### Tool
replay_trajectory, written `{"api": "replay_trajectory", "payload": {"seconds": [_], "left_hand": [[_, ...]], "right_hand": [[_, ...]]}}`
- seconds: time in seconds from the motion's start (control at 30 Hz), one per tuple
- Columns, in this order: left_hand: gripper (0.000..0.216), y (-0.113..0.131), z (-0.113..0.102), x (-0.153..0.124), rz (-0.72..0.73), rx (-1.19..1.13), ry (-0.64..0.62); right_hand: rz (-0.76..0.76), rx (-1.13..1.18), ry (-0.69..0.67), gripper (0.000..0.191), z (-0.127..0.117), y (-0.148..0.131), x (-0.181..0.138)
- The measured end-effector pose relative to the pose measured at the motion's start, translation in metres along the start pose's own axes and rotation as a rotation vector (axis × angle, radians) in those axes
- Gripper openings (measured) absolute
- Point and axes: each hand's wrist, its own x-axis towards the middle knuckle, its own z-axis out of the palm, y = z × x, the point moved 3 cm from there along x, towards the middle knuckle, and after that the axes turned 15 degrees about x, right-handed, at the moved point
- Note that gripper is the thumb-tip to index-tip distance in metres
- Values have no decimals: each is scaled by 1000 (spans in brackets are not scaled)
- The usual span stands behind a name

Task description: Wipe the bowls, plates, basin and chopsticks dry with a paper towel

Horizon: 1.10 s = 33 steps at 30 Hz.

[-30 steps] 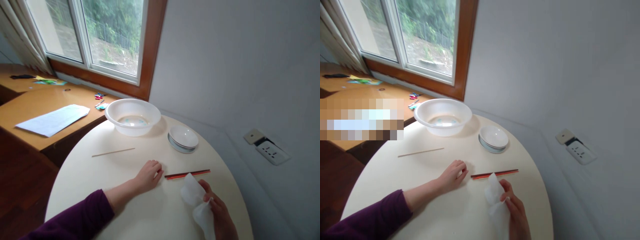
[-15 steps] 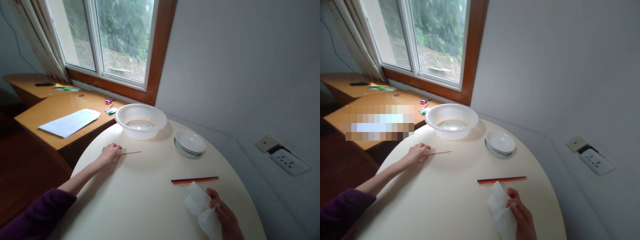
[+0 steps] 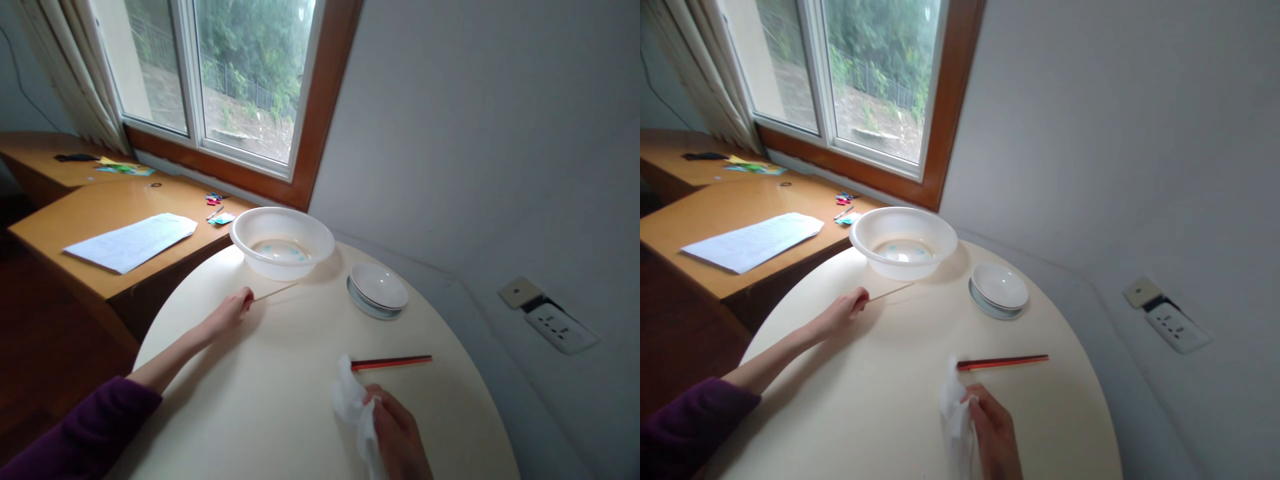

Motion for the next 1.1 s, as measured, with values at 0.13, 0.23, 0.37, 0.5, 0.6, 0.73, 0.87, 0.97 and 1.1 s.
{"api": "replay_trajectory", "payload": {"seconds": [0.13,0.23,0.37,0.5,0.6,0.73,0.87,0.97,1.1], "left_hand": [[19,35,13,5,-41,-323,-93],[29,60,28,6,-68,-584,-217],[34,77,46,-1,-81,-856,-337],[31,76,59,-10,-184,-1140,-392],[25,70,62,-11,-275,-1304,-455],[19,70,60,-9,-327,-1424,-582],[18,73,62,-11,-298,-1403,-605],[21,74,67,-14,-249,-1307,-593],[24,72,73,-15,-202,-1155,-582]], "right_hand": [[-3,-104,7,29,32,7,20],[-24,23,119,28,50,14,49],[-50,234,221,30,73,31,86],[-19,416,143,44,96,64,95],[90,452,69,53,104,87,87],[96,312,14,47,103,90,81],[42,165,-80,41,105,78,83],[54,143,-97,39,106,77,83],[46,126,-87,36,105,81,83]]}}
